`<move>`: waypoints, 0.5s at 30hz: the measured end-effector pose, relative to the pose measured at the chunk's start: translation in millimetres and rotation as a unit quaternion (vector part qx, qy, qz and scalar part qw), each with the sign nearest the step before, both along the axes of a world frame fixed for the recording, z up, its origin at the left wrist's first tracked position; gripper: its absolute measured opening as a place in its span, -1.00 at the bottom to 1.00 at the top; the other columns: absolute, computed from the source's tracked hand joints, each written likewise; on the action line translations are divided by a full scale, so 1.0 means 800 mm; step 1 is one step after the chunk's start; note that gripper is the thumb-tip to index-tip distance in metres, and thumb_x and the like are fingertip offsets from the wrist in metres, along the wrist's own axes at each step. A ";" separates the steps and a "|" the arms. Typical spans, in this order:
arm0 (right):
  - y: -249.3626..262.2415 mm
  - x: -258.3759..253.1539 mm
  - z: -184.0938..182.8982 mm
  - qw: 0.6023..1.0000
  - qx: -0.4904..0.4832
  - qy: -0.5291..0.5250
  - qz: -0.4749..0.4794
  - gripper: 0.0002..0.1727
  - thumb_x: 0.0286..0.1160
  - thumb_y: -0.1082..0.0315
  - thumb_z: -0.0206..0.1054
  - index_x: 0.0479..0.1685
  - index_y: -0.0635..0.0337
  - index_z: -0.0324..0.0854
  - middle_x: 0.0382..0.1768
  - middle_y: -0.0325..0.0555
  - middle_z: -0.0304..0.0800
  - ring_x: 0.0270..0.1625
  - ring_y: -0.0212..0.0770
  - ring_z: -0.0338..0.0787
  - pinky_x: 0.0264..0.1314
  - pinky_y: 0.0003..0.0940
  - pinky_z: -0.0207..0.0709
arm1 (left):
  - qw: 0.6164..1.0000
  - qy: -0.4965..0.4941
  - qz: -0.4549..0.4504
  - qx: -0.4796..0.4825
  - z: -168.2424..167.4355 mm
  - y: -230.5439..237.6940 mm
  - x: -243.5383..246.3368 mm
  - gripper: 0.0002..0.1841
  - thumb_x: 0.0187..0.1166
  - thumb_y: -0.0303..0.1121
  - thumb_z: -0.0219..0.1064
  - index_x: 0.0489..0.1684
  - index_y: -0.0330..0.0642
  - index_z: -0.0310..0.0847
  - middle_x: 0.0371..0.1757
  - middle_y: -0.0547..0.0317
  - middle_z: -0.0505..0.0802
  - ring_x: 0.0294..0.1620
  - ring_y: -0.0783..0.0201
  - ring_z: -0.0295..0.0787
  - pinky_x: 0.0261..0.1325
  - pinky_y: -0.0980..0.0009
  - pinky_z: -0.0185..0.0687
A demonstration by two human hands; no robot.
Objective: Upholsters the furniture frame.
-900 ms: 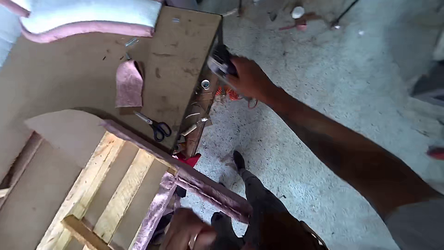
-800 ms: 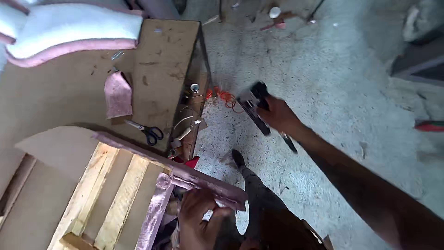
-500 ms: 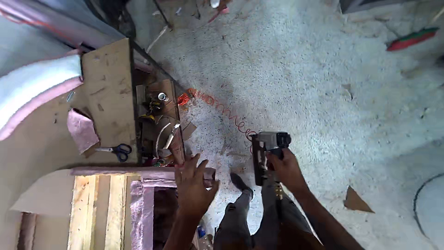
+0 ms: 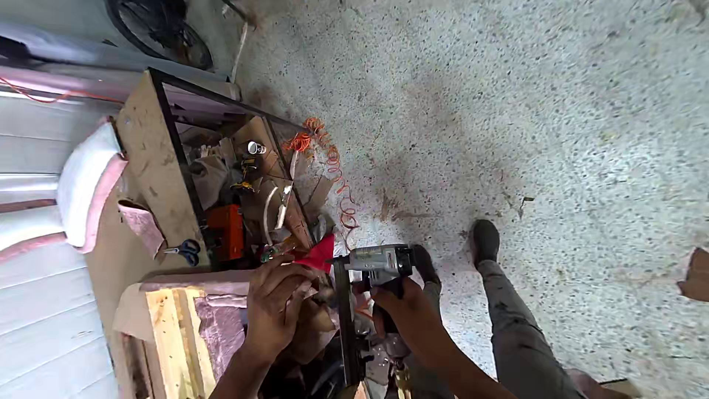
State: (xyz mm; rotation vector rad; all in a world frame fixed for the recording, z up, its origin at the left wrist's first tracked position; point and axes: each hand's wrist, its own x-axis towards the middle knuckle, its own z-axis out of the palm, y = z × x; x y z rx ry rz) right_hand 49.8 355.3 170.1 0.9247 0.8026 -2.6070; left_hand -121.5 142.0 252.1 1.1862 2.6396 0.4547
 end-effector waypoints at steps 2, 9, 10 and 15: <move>-0.017 -0.002 0.005 0.999 -0.029 0.021 0.009 -0.72 0.68 0.22 0.29 0.13 0.26 0.59 -0.41 0.10 0.78 -0.59 -0.04 0.74 -0.52 -0.13 0.75 | 0.999 0.035 -0.005 0.024 -0.001 -0.004 0.005 -0.74 0.70 -0.08 0.26 -0.19 0.13 0.89 0.19 0.33 0.85 0.50 0.09 0.60 0.54 -0.01 0.55; -0.054 -0.010 -0.003 0.995 -0.016 0.103 0.008 -0.72 0.71 0.16 0.31 0.19 0.11 0.67 -0.40 0.01 0.74 -0.57 -0.11 0.69 -0.53 -0.21 0.70 | 0.987 0.131 -0.016 0.094 -0.018 -0.012 0.020 -0.57 0.74 0.08 0.08 -0.33 0.15 0.85 0.25 0.22 0.81 0.48 0.07 0.58 0.49 0.07 0.54; -0.055 -0.009 -0.003 0.993 -0.011 0.114 0.006 -0.73 0.71 0.19 0.30 0.20 0.12 0.68 -0.39 0.02 0.74 -0.58 -0.11 0.68 -0.54 -0.22 0.68 | 0.986 0.133 -0.019 0.096 -0.019 -0.014 0.019 -0.57 0.73 0.08 0.09 -0.35 0.15 0.85 0.25 0.21 0.81 0.47 0.07 0.59 0.48 0.07 0.54; -0.053 -0.008 0.003 0.991 0.033 0.127 0.020 -0.78 0.71 0.21 0.27 0.14 0.08 0.66 -0.30 -0.04 0.80 -0.58 -0.15 0.70 -0.56 -0.24 0.69 | 0.985 0.136 -0.030 0.106 -0.019 -0.018 0.018 -0.57 0.72 0.05 0.09 -0.42 0.13 0.83 0.24 0.20 0.81 0.46 0.09 0.59 0.47 0.09 0.53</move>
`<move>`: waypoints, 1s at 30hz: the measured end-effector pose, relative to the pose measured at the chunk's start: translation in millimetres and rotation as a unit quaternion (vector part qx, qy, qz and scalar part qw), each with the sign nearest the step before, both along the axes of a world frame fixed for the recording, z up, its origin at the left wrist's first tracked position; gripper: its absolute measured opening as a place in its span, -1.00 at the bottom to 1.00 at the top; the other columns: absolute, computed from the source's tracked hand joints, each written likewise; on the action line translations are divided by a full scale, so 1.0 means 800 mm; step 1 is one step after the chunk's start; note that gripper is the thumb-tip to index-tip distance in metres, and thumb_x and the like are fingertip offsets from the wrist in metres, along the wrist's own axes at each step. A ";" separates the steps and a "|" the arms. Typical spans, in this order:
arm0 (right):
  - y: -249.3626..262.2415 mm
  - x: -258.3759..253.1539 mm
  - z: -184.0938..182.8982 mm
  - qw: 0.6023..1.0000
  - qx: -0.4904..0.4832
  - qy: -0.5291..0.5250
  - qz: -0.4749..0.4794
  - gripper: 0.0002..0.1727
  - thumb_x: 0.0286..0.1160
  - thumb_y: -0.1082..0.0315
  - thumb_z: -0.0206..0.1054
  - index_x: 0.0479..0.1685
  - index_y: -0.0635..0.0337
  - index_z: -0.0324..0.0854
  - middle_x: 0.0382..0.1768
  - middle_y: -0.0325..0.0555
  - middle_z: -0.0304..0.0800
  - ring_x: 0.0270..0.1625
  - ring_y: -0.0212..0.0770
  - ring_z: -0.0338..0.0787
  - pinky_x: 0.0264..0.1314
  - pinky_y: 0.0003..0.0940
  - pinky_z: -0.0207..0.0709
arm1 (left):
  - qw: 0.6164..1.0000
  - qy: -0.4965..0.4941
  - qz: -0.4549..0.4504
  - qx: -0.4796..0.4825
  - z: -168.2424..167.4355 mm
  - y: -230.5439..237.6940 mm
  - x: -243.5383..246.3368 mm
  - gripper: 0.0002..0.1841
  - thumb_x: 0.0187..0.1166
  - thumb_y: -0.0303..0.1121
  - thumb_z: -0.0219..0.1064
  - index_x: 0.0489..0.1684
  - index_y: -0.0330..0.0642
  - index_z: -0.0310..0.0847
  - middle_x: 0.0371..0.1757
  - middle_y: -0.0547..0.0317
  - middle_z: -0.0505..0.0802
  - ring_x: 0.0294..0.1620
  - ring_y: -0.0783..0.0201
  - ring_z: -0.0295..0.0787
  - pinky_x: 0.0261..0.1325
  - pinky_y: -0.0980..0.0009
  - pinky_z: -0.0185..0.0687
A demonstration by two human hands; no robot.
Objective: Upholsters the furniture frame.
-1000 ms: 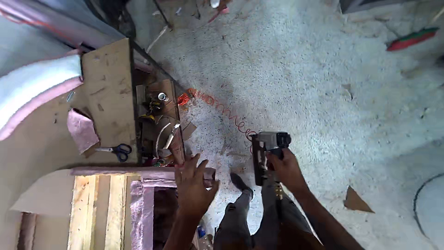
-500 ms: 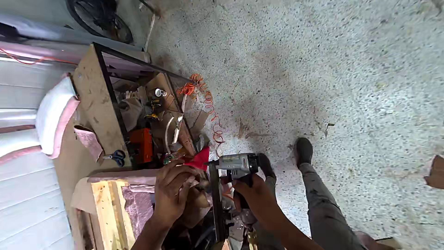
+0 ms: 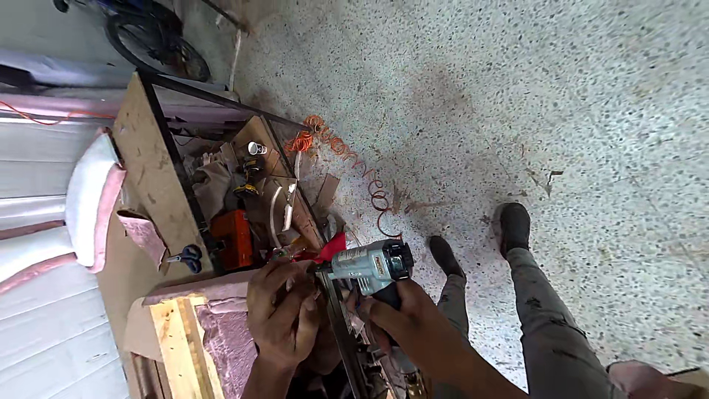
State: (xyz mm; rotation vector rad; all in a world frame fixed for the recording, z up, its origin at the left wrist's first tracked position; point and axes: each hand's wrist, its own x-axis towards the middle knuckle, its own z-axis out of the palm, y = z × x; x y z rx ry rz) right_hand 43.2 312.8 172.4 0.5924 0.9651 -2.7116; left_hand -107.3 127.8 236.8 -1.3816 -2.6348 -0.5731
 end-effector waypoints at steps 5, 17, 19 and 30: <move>0.006 0.001 0.010 1.000 0.000 0.017 0.000 -0.76 0.73 0.22 0.24 0.19 0.09 0.65 -0.27 0.00 0.80 -0.56 -0.14 0.72 -0.54 -0.23 0.70 | 1.000 -0.003 -0.005 -0.008 0.001 -0.001 -0.001 -0.54 0.73 0.05 0.06 -0.45 0.11 0.81 0.24 0.16 0.80 0.49 0.06 0.57 0.48 0.07 0.54; 0.034 0.052 -0.014 0.997 0.055 -0.035 -0.033 -0.74 0.72 0.15 0.26 0.20 -0.01 0.72 -0.46 -0.01 0.77 -0.59 -0.14 0.72 -0.54 -0.26 0.69 | 0.956 -0.110 0.000 -0.272 0.049 0.005 -0.026 -0.50 0.39 0.08 0.53 0.31 0.22 0.73 0.53 0.40 0.68 0.51 0.29 0.62 0.46 0.13 0.66; 0.029 0.065 -0.022 0.997 0.051 -0.041 -0.034 -0.75 0.71 0.16 0.27 0.16 0.00 0.74 -0.43 -0.02 0.78 -0.60 -0.16 0.70 -0.57 -0.30 0.66 | 0.963 -0.106 -0.015 -0.249 0.047 0.004 -0.029 -0.58 0.40 0.05 0.57 0.22 0.24 0.80 0.38 0.43 0.79 0.42 0.32 0.70 0.41 0.19 0.72; -0.043 0.071 -0.016 0.998 -0.047 -0.027 -0.040 -0.77 0.71 0.19 0.29 0.13 0.06 0.71 -0.49 -0.04 0.74 -0.58 -0.12 0.73 -0.52 -0.21 0.72 | 0.964 -0.193 0.054 -0.176 0.042 0.022 -0.021 -0.86 0.48 -0.07 0.49 -0.12 0.31 0.91 0.13 0.54 0.91 0.17 0.38 0.85 0.17 0.23 0.85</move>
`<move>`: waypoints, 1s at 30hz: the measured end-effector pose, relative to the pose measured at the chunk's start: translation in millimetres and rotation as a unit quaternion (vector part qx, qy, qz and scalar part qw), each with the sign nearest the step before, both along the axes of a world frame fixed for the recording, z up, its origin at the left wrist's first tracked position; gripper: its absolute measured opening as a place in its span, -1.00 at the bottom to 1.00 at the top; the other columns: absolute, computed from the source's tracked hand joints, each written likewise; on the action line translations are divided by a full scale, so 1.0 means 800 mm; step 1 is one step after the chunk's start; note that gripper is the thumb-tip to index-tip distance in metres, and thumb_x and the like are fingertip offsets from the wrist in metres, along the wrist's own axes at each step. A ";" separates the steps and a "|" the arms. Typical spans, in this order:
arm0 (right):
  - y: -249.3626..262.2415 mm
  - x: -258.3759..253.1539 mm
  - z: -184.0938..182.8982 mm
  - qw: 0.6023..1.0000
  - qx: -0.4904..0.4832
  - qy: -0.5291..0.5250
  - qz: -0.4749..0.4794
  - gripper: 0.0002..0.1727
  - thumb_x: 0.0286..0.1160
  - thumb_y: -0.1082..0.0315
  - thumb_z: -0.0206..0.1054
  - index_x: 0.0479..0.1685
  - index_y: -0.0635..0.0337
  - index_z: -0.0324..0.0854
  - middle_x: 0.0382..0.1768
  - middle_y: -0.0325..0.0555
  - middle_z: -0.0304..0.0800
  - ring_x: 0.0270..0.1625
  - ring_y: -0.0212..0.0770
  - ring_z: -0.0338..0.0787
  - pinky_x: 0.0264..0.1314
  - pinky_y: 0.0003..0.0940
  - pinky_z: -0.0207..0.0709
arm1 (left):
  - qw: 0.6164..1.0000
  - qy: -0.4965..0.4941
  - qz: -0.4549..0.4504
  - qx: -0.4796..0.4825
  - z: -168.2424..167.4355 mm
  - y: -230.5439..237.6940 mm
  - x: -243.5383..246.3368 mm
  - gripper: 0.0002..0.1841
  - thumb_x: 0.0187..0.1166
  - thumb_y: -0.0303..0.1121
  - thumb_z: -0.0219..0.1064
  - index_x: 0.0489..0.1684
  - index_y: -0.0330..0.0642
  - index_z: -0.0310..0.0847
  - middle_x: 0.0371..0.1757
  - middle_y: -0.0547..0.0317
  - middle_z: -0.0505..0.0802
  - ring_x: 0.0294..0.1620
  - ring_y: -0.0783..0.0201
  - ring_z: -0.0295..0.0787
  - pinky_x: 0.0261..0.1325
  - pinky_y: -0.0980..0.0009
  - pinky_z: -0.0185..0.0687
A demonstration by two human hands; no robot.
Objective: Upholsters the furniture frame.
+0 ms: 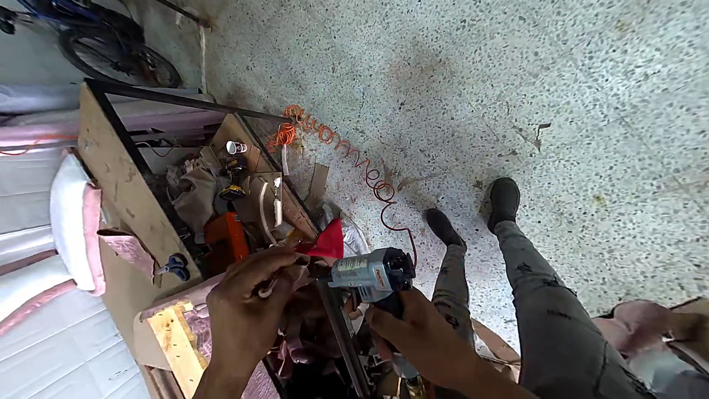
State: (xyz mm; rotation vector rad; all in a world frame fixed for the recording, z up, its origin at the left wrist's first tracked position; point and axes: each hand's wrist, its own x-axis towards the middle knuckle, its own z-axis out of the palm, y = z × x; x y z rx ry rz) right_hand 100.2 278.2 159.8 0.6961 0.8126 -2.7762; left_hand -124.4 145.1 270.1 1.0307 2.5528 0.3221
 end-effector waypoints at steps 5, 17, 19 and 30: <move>-0.002 -0.014 0.008 1.000 -0.006 0.015 0.011 -0.76 0.73 0.18 0.26 0.15 0.08 0.68 -0.49 -0.07 0.73 -0.57 -0.16 0.73 -0.49 -0.23 0.73 | 0.998 -0.031 0.025 -0.054 0.008 0.009 -0.008 -0.77 0.49 -0.06 0.47 0.05 0.40 0.87 0.04 0.66 0.91 -0.11 0.53 0.87 -0.12 0.40 0.86; 0.019 -0.028 0.028 0.997 0.018 0.033 0.071 -0.79 0.72 0.18 0.23 -0.02 0.05 0.72 -0.56 -0.10 0.70 -0.57 -0.22 0.71 -0.47 -0.33 0.68 | 0.993 -0.098 0.047 -0.046 0.016 0.020 -0.020 -0.77 0.53 -0.24 0.45 0.07 0.27 0.89 -0.14 0.49 0.95 -0.36 0.42 0.85 -0.35 0.33 0.85; 0.022 -0.030 0.032 0.996 0.032 0.033 0.081 -0.79 0.72 0.15 0.24 -0.03 0.02 0.73 -0.54 -0.11 0.70 -0.57 -0.24 0.71 -0.47 -0.35 0.67 | 0.988 -0.139 0.058 -0.029 0.017 0.026 -0.034 -0.75 0.62 -0.24 0.36 0.16 0.14 0.85 -0.01 0.37 0.95 -0.18 0.33 0.91 -0.17 0.30 0.91; 0.038 0.009 -0.072 0.984 0.179 0.005 -0.004 -0.85 0.42 0.28 0.41 -0.10 -0.12 0.81 -0.39 -0.25 0.85 -0.52 -0.28 0.75 -0.48 -0.32 0.72 | 0.909 -0.397 -0.072 -0.100 -0.020 0.040 -0.097 -0.37 0.82 0.19 -0.11 -0.24 -0.01 0.85 -0.21 0.21 0.90 -0.16 0.21 0.85 -0.04 0.23 0.82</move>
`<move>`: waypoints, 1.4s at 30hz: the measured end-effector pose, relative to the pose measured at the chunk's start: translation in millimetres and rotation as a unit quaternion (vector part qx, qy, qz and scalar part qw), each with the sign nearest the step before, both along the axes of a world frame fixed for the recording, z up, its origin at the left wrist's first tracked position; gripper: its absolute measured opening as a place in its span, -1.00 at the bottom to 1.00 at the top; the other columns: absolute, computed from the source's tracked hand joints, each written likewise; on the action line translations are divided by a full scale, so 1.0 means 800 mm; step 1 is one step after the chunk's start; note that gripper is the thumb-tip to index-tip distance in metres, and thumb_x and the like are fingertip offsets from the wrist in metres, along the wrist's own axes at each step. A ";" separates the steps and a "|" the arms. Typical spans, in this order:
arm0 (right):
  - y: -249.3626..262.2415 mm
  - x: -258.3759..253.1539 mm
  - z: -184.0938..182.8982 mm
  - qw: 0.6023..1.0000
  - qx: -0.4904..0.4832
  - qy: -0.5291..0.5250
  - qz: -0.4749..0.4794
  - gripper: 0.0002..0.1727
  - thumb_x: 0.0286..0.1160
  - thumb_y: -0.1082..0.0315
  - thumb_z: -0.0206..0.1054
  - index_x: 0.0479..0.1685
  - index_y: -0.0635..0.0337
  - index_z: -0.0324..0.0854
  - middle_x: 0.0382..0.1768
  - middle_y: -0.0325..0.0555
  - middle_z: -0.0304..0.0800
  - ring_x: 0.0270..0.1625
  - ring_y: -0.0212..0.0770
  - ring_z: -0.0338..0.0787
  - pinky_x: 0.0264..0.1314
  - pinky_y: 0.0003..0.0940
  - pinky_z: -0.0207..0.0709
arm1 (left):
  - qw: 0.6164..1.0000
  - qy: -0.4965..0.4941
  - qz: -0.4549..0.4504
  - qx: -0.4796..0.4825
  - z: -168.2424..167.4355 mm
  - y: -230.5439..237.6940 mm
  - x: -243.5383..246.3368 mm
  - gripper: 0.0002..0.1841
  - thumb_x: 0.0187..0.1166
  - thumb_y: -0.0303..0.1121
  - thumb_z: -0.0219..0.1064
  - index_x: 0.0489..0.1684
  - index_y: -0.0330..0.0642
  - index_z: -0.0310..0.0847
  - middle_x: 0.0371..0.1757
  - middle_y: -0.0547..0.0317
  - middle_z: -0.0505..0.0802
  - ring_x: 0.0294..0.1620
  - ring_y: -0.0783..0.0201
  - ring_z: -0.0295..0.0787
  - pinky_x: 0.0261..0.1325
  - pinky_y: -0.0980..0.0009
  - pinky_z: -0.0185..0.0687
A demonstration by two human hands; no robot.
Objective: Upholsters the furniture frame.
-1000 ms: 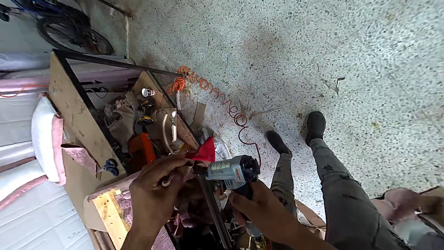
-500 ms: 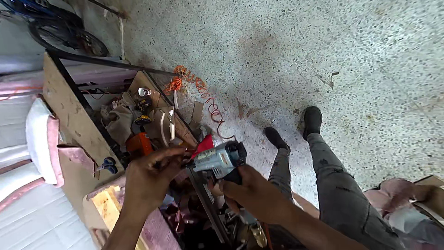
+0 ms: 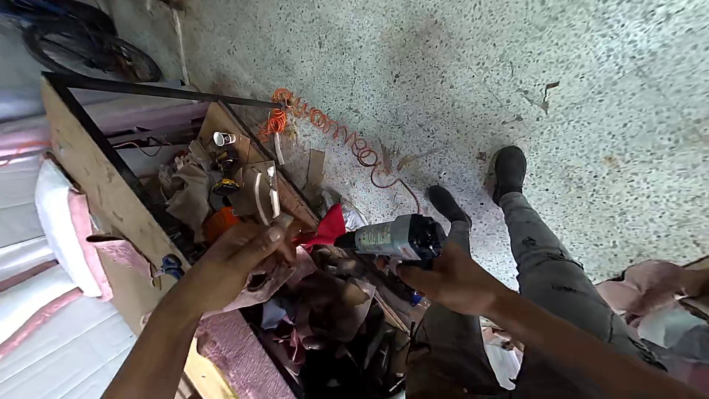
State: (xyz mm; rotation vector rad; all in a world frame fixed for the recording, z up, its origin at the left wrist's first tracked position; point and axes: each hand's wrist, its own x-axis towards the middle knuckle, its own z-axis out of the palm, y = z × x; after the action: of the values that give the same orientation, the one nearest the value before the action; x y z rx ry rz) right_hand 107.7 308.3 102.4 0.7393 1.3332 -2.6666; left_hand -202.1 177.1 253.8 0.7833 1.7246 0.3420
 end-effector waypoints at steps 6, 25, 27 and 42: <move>-0.011 -0.045 -0.048 0.974 0.043 0.222 -0.012 -0.79 0.31 0.41 0.51 -0.07 0.09 0.77 -0.22 -0.37 0.88 -0.15 -0.50 0.85 -0.06 -0.49 0.82 | 0.979 0.077 -0.059 0.182 0.001 -0.013 0.006 -0.53 0.86 -0.09 0.05 -0.40 -0.05 0.80 -0.20 0.22 0.91 -0.13 0.15 0.91 0.03 0.18 0.92; -0.001 -0.132 -0.100 0.914 0.072 0.397 0.049 -0.44 0.21 0.25 0.64 0.25 0.26 0.69 0.04 -0.17 0.89 0.13 -0.38 0.85 0.28 -0.40 0.77 | 0.944 0.183 -0.006 0.275 0.007 -0.033 0.007 -0.46 0.86 0.05 -0.05 -0.51 0.18 0.79 -0.38 0.42 0.90 -0.05 0.26 0.80 0.38 0.15 0.51; 0.004 -0.133 -0.096 0.916 0.064 0.392 0.053 -0.45 0.20 0.27 0.63 0.24 0.29 0.71 0.06 -0.13 0.89 0.16 -0.36 0.84 0.31 -0.39 0.75 | 0.947 0.176 -0.004 0.270 0.007 -0.031 0.007 -0.45 0.86 0.06 -0.05 -0.52 0.17 0.80 -0.38 0.41 0.90 -0.05 0.26 0.80 0.39 0.15 0.50; 0.045 -0.161 -0.068 0.915 0.094 0.377 0.110 -0.42 0.03 0.34 0.65 0.19 0.28 0.73 0.03 -0.17 0.88 0.10 -0.41 0.82 0.21 -0.48 0.72 | 0.933 0.150 0.071 0.320 0.009 -0.037 -0.005 -0.47 0.79 0.17 -0.01 -0.18 0.07 0.83 -0.12 0.28 0.92 0.14 0.10 0.82 0.35 0.13 0.68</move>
State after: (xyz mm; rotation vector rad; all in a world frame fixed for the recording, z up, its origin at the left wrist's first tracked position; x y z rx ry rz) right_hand -21.2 344.4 48.4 -0.4929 1.6899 -2.7430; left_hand -205.8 147.2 261.0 1.2278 1.9814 0.9576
